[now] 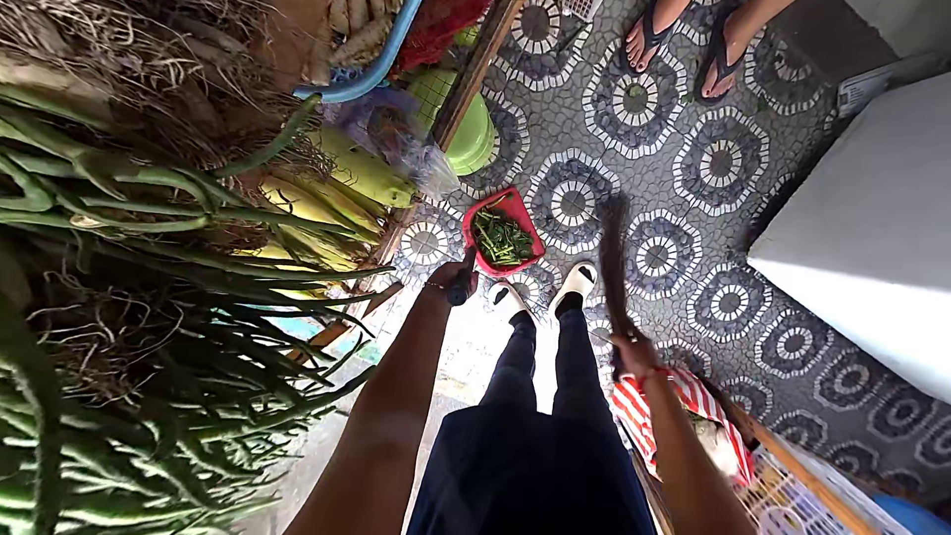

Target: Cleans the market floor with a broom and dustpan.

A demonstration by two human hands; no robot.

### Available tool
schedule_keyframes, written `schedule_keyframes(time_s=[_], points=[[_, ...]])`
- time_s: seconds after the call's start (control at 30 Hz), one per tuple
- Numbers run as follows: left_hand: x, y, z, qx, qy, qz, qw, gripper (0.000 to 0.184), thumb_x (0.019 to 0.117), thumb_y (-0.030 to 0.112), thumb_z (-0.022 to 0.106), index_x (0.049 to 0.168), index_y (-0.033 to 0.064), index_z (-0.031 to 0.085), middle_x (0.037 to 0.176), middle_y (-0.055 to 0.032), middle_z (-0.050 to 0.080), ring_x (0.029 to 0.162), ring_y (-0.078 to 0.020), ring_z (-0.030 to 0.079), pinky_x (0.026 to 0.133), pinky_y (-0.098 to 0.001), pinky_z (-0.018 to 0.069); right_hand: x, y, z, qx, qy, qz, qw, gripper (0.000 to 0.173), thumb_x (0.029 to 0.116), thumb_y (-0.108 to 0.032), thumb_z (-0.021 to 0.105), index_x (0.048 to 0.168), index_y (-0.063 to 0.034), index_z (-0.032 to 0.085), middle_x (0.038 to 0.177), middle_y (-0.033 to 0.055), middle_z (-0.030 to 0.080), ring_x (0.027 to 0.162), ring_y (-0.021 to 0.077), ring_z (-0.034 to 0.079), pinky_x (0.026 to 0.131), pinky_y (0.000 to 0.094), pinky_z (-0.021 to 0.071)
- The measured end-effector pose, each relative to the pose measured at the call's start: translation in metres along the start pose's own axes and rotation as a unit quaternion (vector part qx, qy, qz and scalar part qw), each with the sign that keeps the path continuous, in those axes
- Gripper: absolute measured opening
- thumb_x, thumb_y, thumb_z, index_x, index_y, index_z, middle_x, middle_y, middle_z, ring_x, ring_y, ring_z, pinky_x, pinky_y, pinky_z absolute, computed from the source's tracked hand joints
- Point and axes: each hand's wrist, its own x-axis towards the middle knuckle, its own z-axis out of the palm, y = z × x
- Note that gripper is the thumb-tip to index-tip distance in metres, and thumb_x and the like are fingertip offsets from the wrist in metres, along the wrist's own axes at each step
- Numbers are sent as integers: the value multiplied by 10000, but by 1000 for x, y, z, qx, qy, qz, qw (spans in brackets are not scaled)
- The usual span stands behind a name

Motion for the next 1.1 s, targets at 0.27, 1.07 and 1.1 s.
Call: schedule_keyframes(time_s=[0.27,1.07,1.1], points=[[-3,12,4,-6,-21,-13,1000,267,1097,290,339,1043,89,507,696,-24,519,481,-59,516,415,-159,431,-115,4,16,3,-52,-5,999,667,1013,-162,638,1608,-144,339,1212,222,630,771,285,644,613,448,548],[1,10,3,-3,-13,-16,1000,232,1095,252,346,1073,86,507,715,-30,536,478,-47,518,407,-150,429,44,-5,-91,264,139,35,954,456,1063,-272,508,1475,-111,398,1063,137,552,772,207,578,649,378,528],[-1,10,5,3,-6,-18,1000,232,1098,255,344,1086,88,505,719,-31,536,478,-47,512,409,-152,424,65,-24,-91,329,136,36,934,348,1064,-272,493,1355,-86,457,971,96,530,706,170,557,597,334,513]])
